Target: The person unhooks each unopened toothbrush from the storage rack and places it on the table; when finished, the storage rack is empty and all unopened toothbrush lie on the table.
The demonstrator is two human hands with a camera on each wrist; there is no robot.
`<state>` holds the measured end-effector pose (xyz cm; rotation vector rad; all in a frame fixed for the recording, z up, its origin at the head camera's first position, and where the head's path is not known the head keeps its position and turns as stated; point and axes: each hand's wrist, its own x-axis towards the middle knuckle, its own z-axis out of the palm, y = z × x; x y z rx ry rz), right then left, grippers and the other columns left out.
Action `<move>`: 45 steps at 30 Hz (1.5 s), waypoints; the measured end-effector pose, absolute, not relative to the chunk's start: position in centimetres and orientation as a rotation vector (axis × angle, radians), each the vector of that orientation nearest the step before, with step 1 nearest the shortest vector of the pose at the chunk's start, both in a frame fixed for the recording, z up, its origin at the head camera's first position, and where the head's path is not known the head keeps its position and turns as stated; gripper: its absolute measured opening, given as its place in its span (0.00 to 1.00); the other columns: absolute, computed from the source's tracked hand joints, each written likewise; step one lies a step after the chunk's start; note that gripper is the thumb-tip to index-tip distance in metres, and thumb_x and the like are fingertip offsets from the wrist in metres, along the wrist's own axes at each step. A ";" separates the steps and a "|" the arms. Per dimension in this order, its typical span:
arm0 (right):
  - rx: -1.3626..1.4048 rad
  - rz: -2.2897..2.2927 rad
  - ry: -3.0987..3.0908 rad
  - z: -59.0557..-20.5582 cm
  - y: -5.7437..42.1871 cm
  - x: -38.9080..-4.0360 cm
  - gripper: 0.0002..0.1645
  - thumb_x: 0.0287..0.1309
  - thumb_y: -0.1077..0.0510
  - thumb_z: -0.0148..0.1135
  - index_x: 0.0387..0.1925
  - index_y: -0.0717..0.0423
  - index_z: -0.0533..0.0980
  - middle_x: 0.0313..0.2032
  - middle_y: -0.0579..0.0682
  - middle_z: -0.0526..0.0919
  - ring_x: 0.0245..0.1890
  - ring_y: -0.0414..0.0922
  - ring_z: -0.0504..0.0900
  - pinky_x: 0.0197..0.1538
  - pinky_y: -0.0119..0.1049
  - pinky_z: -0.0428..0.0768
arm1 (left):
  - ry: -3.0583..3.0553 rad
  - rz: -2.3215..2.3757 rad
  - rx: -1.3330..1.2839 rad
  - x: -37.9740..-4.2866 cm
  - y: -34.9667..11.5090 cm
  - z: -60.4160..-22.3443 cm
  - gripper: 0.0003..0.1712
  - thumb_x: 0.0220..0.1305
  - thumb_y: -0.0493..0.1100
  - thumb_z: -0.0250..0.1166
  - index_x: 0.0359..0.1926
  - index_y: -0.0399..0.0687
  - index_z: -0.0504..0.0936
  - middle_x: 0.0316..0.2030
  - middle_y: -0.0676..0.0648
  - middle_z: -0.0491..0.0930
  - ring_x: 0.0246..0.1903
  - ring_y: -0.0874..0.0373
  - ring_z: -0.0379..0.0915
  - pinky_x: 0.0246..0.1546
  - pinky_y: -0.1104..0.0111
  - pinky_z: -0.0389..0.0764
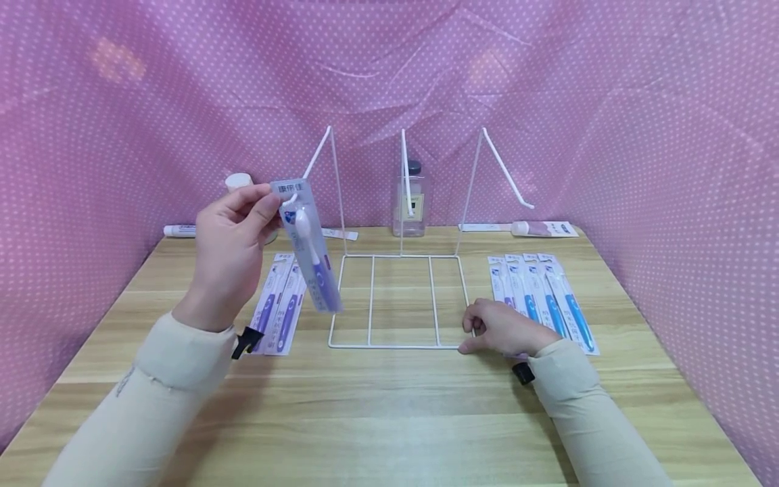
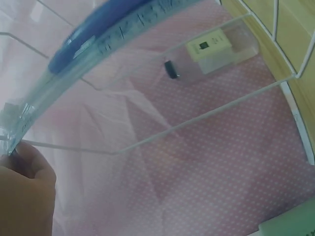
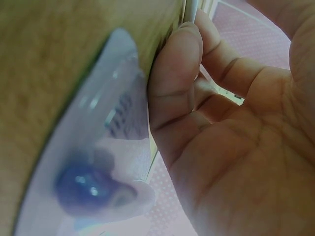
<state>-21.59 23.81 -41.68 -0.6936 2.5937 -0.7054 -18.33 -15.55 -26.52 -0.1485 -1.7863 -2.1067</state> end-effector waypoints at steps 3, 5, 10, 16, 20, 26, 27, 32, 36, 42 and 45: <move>-0.700 -0.707 2.593 -41.7 23.9 -21.6 0.20 0.56 0.45 0.79 0.38 0.51 0.77 0.35 0.47 0.75 0.35 0.43 0.72 0.37 0.34 0.71 | -1.842 -2.094 -0.154 -17.4 -15.7 -26.1 0.08 0.70 0.39 0.70 0.47 0.44 0.88 0.41 0.47 0.84 0.38 0.59 0.80 0.46 0.72 0.86; -0.693 -0.707 2.592 -41.8 23.9 -21.6 0.20 0.56 0.45 0.79 0.38 0.51 0.77 0.35 0.47 0.75 0.35 0.43 0.73 0.38 0.34 0.71 | -1.863 -2.100 -0.162 -16.9 -15.7 -25.6 0.08 0.70 0.39 0.69 0.48 0.45 0.88 0.41 0.47 0.85 0.37 0.59 0.80 0.45 0.73 0.86; -0.678 -0.699 2.592 -41.9 24.3 -21.5 0.20 0.57 0.45 0.79 0.38 0.50 0.77 0.35 0.47 0.75 0.36 0.43 0.73 0.39 0.34 0.72 | -1.856 -2.136 -0.208 -15.9 -15.9 -24.4 0.05 0.71 0.37 0.69 0.46 0.45 0.88 0.40 0.47 0.84 0.36 0.59 0.79 0.42 0.72 0.86; -0.705 -0.706 2.607 -41.8 24.3 -21.5 0.21 0.56 0.45 0.79 0.38 0.51 0.77 0.35 0.47 0.75 0.35 0.43 0.73 0.38 0.34 0.71 | -1.801 -2.139 -0.254 -15.0 -16.9 -23.0 0.04 0.70 0.37 0.70 0.43 0.44 0.89 0.37 0.48 0.85 0.33 0.59 0.80 0.39 0.71 0.86; -0.710 -0.715 2.597 -41.8 24.0 -21.6 0.21 0.57 0.45 0.79 0.38 0.51 0.77 0.35 0.47 0.75 0.35 0.43 0.72 0.38 0.33 0.71 | -1.682 -2.193 -0.248 -15.2 -19.0 -22.8 0.04 0.67 0.35 0.72 0.41 0.41 0.89 0.34 0.48 0.89 0.30 0.60 0.83 0.34 0.71 0.86; -0.696 -0.708 2.590 -41.8 23.9 -21.6 0.20 0.57 0.46 0.79 0.38 0.51 0.77 0.35 0.48 0.75 0.35 0.43 0.72 0.37 0.33 0.71 | -1.669 -2.256 -0.069 -17.2 -23.9 -23.6 0.10 0.63 0.38 0.75 0.44 0.40 0.90 0.36 0.48 0.90 0.32 0.59 0.85 0.33 0.72 0.85; -0.692 -0.705 2.592 -41.9 23.9 -21.7 0.20 0.57 0.46 0.80 0.38 0.51 0.77 0.35 0.48 0.75 0.35 0.43 0.72 0.37 0.33 0.71 | -1.685 -2.253 -0.023 -17.6 -24.7 -23.9 0.10 0.63 0.39 0.75 0.44 0.41 0.90 0.36 0.49 0.90 0.32 0.60 0.84 0.33 0.72 0.84; -0.679 -0.705 2.594 -42.0 23.9 -21.7 0.20 0.56 0.47 0.80 0.38 0.50 0.77 0.34 0.47 0.75 0.35 0.43 0.73 0.37 0.33 0.72 | -1.769 -2.203 0.198 -20.1 -27.8 -25.9 0.05 0.66 0.41 0.73 0.42 0.48 0.91 0.34 0.54 0.89 0.31 0.63 0.82 0.31 0.75 0.80; -0.694 -0.738 2.584 -42.2 24.1 -21.6 0.21 0.56 0.46 0.80 0.38 0.51 0.77 0.35 0.48 0.75 0.35 0.43 0.72 0.38 0.33 0.71 | -1.878 -2.147 0.352 -22.5 -29.4 -27.9 0.03 0.68 0.43 0.71 0.41 0.53 0.91 0.33 0.57 0.87 0.34 0.64 0.79 0.31 0.76 0.78; -0.702 -0.751 2.584 -42.2 24.1 -21.5 0.21 0.56 0.46 0.80 0.39 0.52 0.77 0.35 0.48 0.75 0.35 0.43 0.72 0.37 0.33 0.71 | -2.105 -1.978 0.525 -25.3 -30.7 -30.9 0.11 0.76 0.44 0.64 0.53 0.50 0.87 0.33 0.61 0.84 0.39 0.64 0.76 0.35 0.76 0.78; -0.702 -0.745 2.587 -42.0 24.0 -21.6 0.21 0.56 0.46 0.80 0.38 0.52 0.77 0.34 0.48 0.75 0.35 0.43 0.72 0.37 0.33 0.71 | -2.208 -1.937 0.587 -26.3 -31.3 -32.4 0.18 0.78 0.45 0.62 0.63 0.45 0.82 0.34 0.63 0.82 0.39 0.65 0.76 0.37 0.77 0.79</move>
